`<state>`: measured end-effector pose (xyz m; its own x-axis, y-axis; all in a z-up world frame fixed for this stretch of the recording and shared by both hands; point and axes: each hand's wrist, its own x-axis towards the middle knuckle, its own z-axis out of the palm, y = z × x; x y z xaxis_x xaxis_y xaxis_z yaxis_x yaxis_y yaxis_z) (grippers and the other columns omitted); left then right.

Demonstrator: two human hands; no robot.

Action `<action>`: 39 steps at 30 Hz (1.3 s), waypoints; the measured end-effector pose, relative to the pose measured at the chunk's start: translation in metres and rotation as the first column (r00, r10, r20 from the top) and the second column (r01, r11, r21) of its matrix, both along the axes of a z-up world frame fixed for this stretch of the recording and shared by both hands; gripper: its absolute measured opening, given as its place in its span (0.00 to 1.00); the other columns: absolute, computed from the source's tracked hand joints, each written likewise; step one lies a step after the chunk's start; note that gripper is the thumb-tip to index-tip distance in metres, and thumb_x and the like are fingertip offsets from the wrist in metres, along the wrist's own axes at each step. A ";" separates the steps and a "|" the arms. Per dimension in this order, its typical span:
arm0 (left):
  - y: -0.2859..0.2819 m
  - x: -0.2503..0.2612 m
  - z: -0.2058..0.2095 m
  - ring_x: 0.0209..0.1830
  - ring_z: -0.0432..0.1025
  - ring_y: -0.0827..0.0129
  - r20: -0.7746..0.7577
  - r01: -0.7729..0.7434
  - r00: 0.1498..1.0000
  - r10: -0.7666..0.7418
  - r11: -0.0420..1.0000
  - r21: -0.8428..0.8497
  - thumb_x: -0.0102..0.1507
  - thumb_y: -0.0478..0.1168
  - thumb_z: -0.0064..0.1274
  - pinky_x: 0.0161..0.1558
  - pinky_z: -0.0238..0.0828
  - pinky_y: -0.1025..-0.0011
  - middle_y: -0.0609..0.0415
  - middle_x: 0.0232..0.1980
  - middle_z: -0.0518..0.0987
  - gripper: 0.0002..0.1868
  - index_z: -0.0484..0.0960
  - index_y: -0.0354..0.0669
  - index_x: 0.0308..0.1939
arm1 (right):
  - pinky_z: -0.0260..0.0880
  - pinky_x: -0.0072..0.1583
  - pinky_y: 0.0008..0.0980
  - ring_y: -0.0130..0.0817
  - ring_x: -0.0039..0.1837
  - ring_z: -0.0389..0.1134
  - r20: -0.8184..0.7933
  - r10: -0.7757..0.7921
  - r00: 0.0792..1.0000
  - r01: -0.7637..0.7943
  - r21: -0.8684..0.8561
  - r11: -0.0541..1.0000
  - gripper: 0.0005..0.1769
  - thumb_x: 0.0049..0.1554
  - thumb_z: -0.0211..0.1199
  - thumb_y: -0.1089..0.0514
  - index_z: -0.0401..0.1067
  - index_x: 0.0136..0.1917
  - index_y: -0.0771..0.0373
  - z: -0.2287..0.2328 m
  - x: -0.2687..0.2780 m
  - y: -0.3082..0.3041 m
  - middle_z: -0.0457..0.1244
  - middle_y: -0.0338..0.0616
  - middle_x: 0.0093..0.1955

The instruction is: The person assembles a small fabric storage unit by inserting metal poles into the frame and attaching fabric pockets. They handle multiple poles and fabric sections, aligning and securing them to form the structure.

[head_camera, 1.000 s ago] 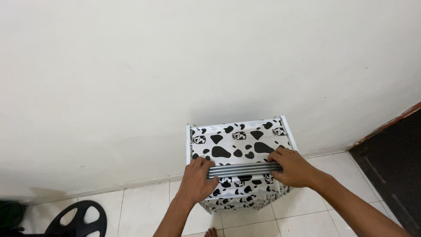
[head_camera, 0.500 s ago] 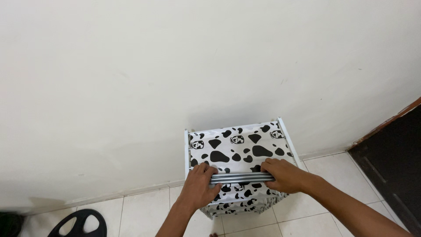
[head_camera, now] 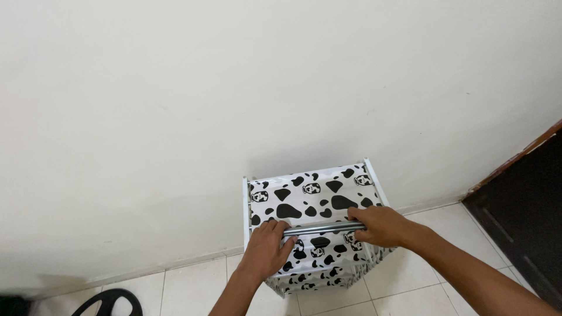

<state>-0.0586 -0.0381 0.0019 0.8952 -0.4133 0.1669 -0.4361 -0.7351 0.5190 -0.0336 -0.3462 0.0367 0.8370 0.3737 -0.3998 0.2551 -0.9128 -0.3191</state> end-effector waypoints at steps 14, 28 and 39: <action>-0.121 0.005 0.028 0.25 0.69 0.68 -0.548 -0.464 0.835 0.043 0.589 -0.661 0.70 0.48 0.48 0.30 0.68 0.70 0.50 0.29 0.78 0.22 0.81 0.31 0.33 | 0.67 0.44 0.45 0.43 0.38 0.69 0.070 -0.385 0.920 0.387 -0.012 0.922 0.10 0.58 0.60 0.47 0.70 0.44 0.53 0.032 -0.090 -0.083 0.66 0.44 0.32; -0.281 -0.123 -0.011 0.18 0.64 0.61 -0.462 0.312 0.783 -0.418 0.905 -0.290 0.67 0.52 0.51 0.27 0.61 0.60 0.47 0.17 0.72 0.27 0.80 0.31 0.24 | 0.68 0.49 0.51 0.47 0.44 0.70 0.118 -0.840 0.530 0.848 -0.082 0.524 0.07 0.55 0.63 0.52 0.71 0.44 0.55 0.020 -0.374 -0.129 0.67 0.46 0.35; -0.383 -0.275 0.035 0.32 0.74 0.57 -0.264 0.826 0.537 -0.801 0.563 -0.028 0.58 0.67 0.53 0.36 0.70 0.59 0.49 0.31 0.79 0.29 0.83 0.43 0.34 | 0.69 0.47 0.51 0.51 0.42 0.71 0.286 -0.935 0.211 0.977 -0.055 0.204 0.08 0.56 0.64 0.53 0.70 0.46 0.57 0.017 -0.570 -0.169 0.68 0.49 0.35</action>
<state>-0.3334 -0.4207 0.0369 0.1683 -0.9837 -0.0636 -0.7525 -0.1699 0.6363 -0.6036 -0.5152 0.0537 0.5443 -0.8227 -0.1641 -0.8364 -0.5171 -0.1819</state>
